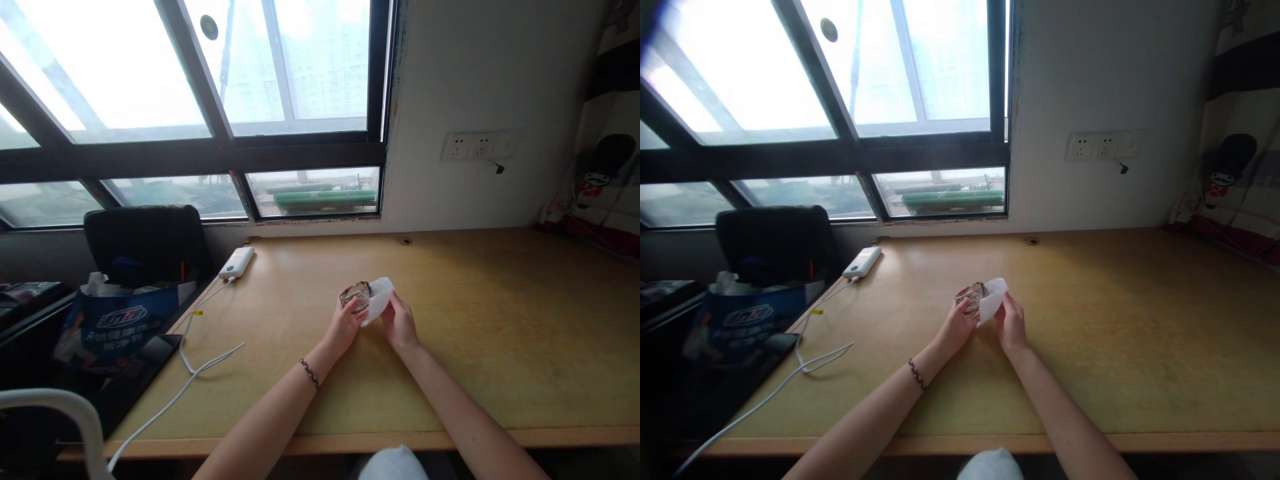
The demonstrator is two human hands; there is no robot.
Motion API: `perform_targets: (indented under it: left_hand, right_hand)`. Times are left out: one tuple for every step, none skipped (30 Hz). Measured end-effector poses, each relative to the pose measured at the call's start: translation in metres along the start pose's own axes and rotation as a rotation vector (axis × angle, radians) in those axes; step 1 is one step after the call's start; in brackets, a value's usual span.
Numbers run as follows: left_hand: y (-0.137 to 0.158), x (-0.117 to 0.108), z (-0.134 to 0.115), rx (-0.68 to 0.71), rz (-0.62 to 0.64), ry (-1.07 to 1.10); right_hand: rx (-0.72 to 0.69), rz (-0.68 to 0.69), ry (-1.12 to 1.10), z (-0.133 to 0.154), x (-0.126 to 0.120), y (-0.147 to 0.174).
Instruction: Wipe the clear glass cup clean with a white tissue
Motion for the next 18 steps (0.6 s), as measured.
perform_targets:
  left_hand:
    - [0.001,0.002,0.002,-0.023,0.017,0.0]
    - [0.001,0.003,0.004,-0.044,0.035,-0.003]
    - [0.001,0.004,0.006,-0.064,0.052,-0.007]
    - [0.002,0.004,0.008,-0.081,0.068,-0.014]
    - [0.002,0.004,0.009,-0.099,0.08,-0.021]
    - [0.002,0.004,0.01,-0.119,0.092,-0.025]
    - [0.002,0.003,0.012,-0.139,0.098,-0.024]
    - [0.003,0.003,0.013,-0.165,0.102,-0.012]
    - [0.005,0.003,0.015,-0.197,0.104,0.013]
    - [0.007,0.004,0.017,-0.239,0.106,0.044]
    - [0.009,0.006,0.02,-0.289,0.109,0.079]
    - [0.012,0.008,0.022,-0.337,0.111,0.112]
    - [0.015,0.01,0.024,-0.377,0.115,0.139]
    - [0.018,0.013,0.025,-0.406,0.118,0.16]
    - [0.02,0.015,0.026,-0.428,0.119,0.173]
    - [0.021,0.016,0.026,-0.447,0.12,0.183]
    - [0.022,0.017,0.027,-0.469,0.117,0.189]
    - [0.023,0.017,0.028,-0.497,0.109,0.191]
  right_hand:
    - [-0.064,0.054,0.08,0.007,0.008,0.006]
    - [-0.137,0.092,0.18,0.015,0.014,0.012]
    - [-0.22,0.123,0.288,0.023,0.019,0.018]
    - [-0.312,0.155,0.396,0.031,0.023,0.024]
    - [-0.411,0.189,0.499,0.039,0.028,0.029]
    - [-0.513,0.22,0.597,0.046,0.032,0.034]
    - [-0.614,0.243,0.687,0.051,0.036,0.039]
    - [-0.702,0.256,0.771,0.056,0.039,0.043]
    - [-0.774,0.262,0.846,0.059,0.042,0.046]
    - [-0.827,0.261,0.906,0.061,0.043,0.048]
    - [-0.859,0.252,0.946,0.062,0.043,0.049]
    - [-0.87,0.241,0.965,0.062,0.043,0.048]
    - [-0.865,0.227,0.965,0.062,0.041,0.047]
    - [-0.846,0.212,0.952,0.062,0.039,0.044]
    - [-0.818,0.194,0.932,0.06,0.036,0.042]
    - [-0.787,0.176,0.913,0.058,0.034,0.04]
    - [-0.758,0.162,0.901,0.056,0.032,0.037]
    - [-0.74,0.153,0.901,0.054,0.031,0.036]
Point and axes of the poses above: each hand's wrist, its own y-axis away from the middle knuckle, its own x-axis out of the palm, z = x × y, the point moved 7 cm from there along -y, towards the middle knuckle, and after that the axes turned 13 degrees about y, right-handed, at the moved point
